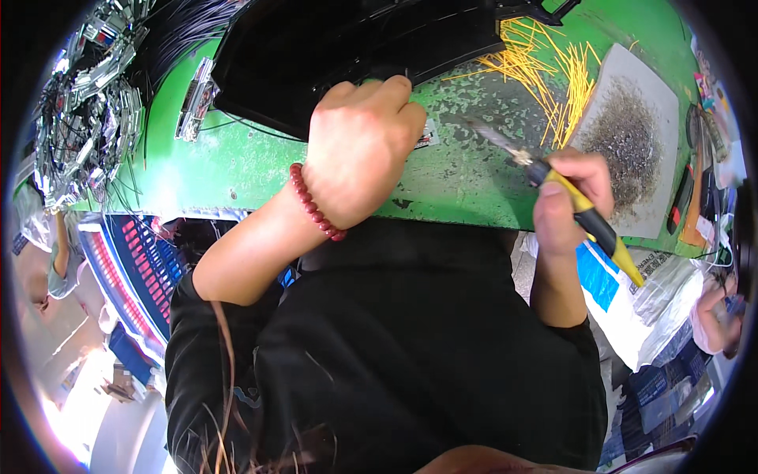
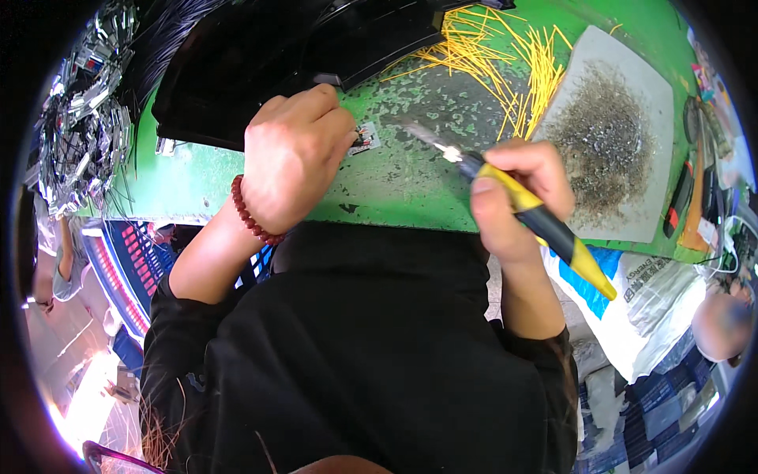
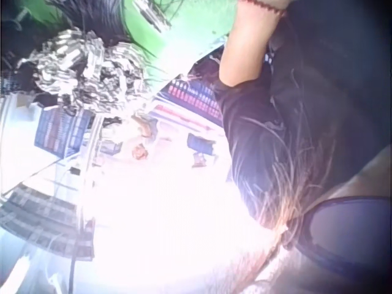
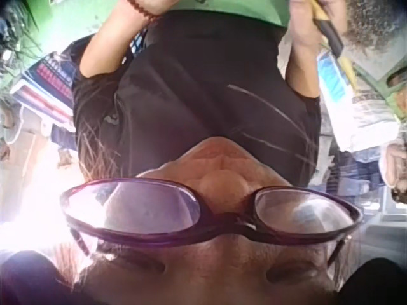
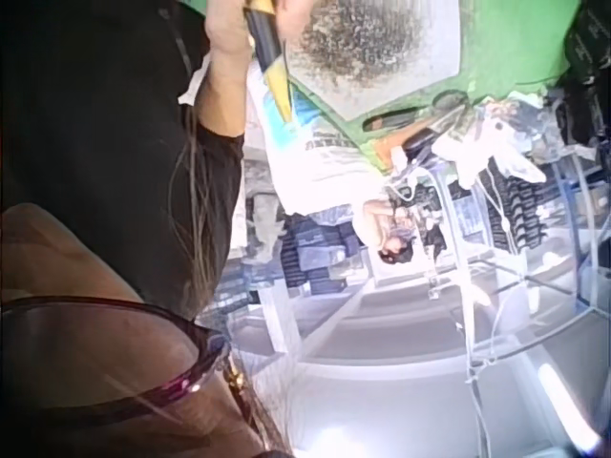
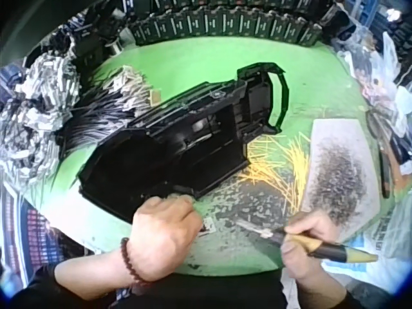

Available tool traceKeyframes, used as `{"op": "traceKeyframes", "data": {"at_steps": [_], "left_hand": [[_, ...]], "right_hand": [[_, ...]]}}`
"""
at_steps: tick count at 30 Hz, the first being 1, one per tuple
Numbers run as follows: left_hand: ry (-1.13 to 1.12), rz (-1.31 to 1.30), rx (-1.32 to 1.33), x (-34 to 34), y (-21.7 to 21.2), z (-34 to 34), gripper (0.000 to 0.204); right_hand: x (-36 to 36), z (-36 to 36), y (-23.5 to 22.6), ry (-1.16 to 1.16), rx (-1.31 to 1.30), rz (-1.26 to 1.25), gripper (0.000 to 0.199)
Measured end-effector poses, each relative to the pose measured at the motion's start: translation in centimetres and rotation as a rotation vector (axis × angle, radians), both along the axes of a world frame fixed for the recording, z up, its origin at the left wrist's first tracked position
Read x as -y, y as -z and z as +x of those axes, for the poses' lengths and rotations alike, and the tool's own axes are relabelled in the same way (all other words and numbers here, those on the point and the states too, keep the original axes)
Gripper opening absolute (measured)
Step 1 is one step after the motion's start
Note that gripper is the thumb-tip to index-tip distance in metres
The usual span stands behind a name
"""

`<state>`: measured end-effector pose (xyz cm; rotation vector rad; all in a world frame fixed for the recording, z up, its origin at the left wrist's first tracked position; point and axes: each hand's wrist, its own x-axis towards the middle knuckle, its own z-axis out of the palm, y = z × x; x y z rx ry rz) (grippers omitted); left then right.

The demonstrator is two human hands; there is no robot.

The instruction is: The person solders wires to circuit boards using a soldering iron and then fits the assembled boards into plastic housings. They pick up the components by hand, join them with the iron, and position the boards inside the housings to solder additional connections.

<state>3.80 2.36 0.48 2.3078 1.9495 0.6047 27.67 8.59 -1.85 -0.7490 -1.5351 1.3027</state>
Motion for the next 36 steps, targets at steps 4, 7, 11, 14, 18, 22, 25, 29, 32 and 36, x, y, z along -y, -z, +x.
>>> {"op": "traceKeyframes", "data": {"at_steps": [4,7,11,14,18,22,25,29,32,36], "left_hand": [[-0.009,-0.016,0.026,0.0,-0.1,0.0,0.013],[-0.013,-0.014,0.018,0.0,0.0,0.0,0.015],[-0.014,0.000,0.019,-0.3,-0.1,0.0,0.016],[-0.014,-0.012,-0.007,-0.4,-0.2,0.0,0.015],[0.002,-0.063,-0.048,-0.7,-0.4,0.1,0.013],[0.005,-0.091,-0.059,-0.8,-0.7,0.0,0.012],[0.011,-0.107,-0.066,-0.9,-0.7,0.0,0.011],[0.008,-0.133,-0.082,-1.0,-0.7,0.1,0.010],[0.007,-0.126,-0.085,-1.0,-0.8,0.0,0.010],[0.009,-0.116,-0.092,-0.9,-0.7,0.0,0.010]], "right_hand": [[0.3,-1.6,0.4,-0.103,0.033,-0.036,0.022],[0.3,-1.6,1.0,-0.131,0.041,-0.088,0.023],[0.3,-1.6,0.9,-0.148,0.047,-0.102,0.024],[0.3,-1.7,0.9,-0.116,0.055,-0.029,0.024],[0.3,-1.7,0.9,-0.126,0.053,-0.019,0.023],[0.0,-1.6,1.0,-0.184,0.098,0.021,0.022],[0.2,-1.3,0.9,-0.187,0.126,-0.040,0.022],[0.6,-1.3,1.1,-0.095,0.047,0.005,0.023],[0.5,-1.2,1.1,-0.086,0.067,0.037,0.023],[0.5,-1.1,1.3,-0.070,0.060,0.027,0.024]]}}
